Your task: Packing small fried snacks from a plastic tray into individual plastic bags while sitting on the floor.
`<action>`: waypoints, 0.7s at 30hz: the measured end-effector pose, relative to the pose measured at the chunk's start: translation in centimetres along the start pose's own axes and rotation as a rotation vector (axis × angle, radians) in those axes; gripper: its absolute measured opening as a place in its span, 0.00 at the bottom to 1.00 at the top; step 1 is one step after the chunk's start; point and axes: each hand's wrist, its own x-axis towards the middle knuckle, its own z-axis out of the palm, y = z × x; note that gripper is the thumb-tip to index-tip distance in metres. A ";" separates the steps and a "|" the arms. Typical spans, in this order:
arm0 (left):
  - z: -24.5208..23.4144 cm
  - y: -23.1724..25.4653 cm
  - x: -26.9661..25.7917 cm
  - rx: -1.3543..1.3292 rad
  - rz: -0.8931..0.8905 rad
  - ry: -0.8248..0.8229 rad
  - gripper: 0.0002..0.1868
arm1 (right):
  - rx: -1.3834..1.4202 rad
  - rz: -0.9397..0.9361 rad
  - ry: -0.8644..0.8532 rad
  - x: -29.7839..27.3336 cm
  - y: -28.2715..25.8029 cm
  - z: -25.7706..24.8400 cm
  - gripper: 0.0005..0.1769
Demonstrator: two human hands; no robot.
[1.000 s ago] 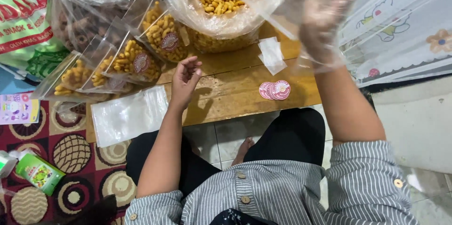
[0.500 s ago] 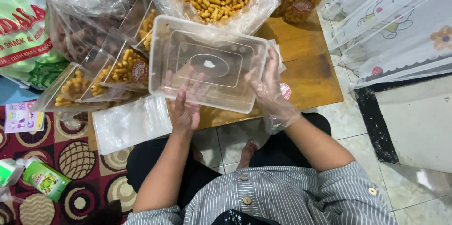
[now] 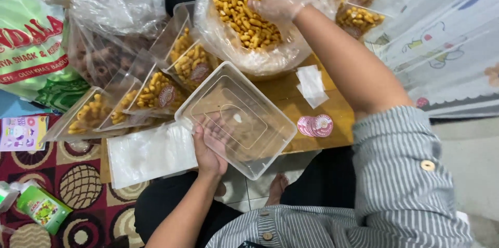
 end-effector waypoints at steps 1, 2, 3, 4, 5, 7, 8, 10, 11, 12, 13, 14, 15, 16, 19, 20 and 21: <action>0.4 0.5 0.2 0.016 -0.047 0.048 0.33 | -0.052 -0.022 -0.089 2.3 0.3 1.0 0.33; 0.8 1.0 0.3 0.035 -0.098 0.096 0.34 | -0.100 -0.040 -0.179 4.5 0.6 2.2 0.41; 0.3 1.0 0.6 0.037 -0.097 0.103 0.34 | -0.095 -0.044 -0.183 4.7 -0.6 1.4 0.41; -0.1 1.0 0.8 -0.023 -0.096 0.064 0.33 | 0.056 0.034 -0.184 5.0 -1.8 0.5 0.36; -0.6 1.0 1.0 -0.083 -0.094 0.025 0.32 | 0.207 0.111 -0.187 5.2 -3.0 -0.3 0.36; -1.3 1.2 1.5 -0.101 -0.067 -0.023 0.29 | 0.203 0.173 -0.247 5.0 -5.2 -2.4 0.32; -1.6 1.2 1.5 -0.124 -0.038 -0.076 0.26 | 0.192 0.234 -0.304 4.7 -6.3 -3.5 0.29; -1.3 1.4 1.8 -0.163 -0.024 -0.060 0.29 | 0.162 0.229 -0.306 4.8 -6.7 -4.0 0.31; -1.1 1.4 1.8 -0.202 -0.009 -0.050 0.32 | 0.130 0.225 -0.304 4.8 -6.8 -4.3 0.32; -1.0 1.4 1.9 -0.204 -0.012 -0.047 0.32 | 0.128 0.226 -0.307 4.5 -7.4 -4.4 0.32; -0.8 1.4 1.9 -0.220 -0.025 -0.057 0.33 | 0.286 0.266 -0.264 4.0 -7.9 -4.6 0.28; -0.6 1.3 1.8 -0.235 -0.039 -0.067 0.33 | 0.442 0.307 -0.219 3.5 -8.4 -4.9 0.27; -0.3 1.2 1.8 -0.237 -0.045 -0.066 0.33 | 0.440 0.312 -0.221 4.3 -6.7 -2.8 0.27; 0.1 1.1 1.8 -0.229 -0.090 0.002 0.39 | 0.167 0.136 -0.344 5.2 -5.0 -0.7 0.32; 0.7 0.6 1.3 -0.264 -0.158 -0.033 0.48 | -0.047 -0.006 -0.521 3.3 -5.7 -1.6 0.44; 0.8 0.5 1.1 -0.305 -0.175 -0.136 0.52 | 0.015 0.022 -0.575 1.9 -6.9 -3.1 0.50; 0.6 0.0 0.9 -0.304 -0.178 -0.138 0.52 | 0.015 0.025 -0.575 1.0 -7.3 -3.9 0.50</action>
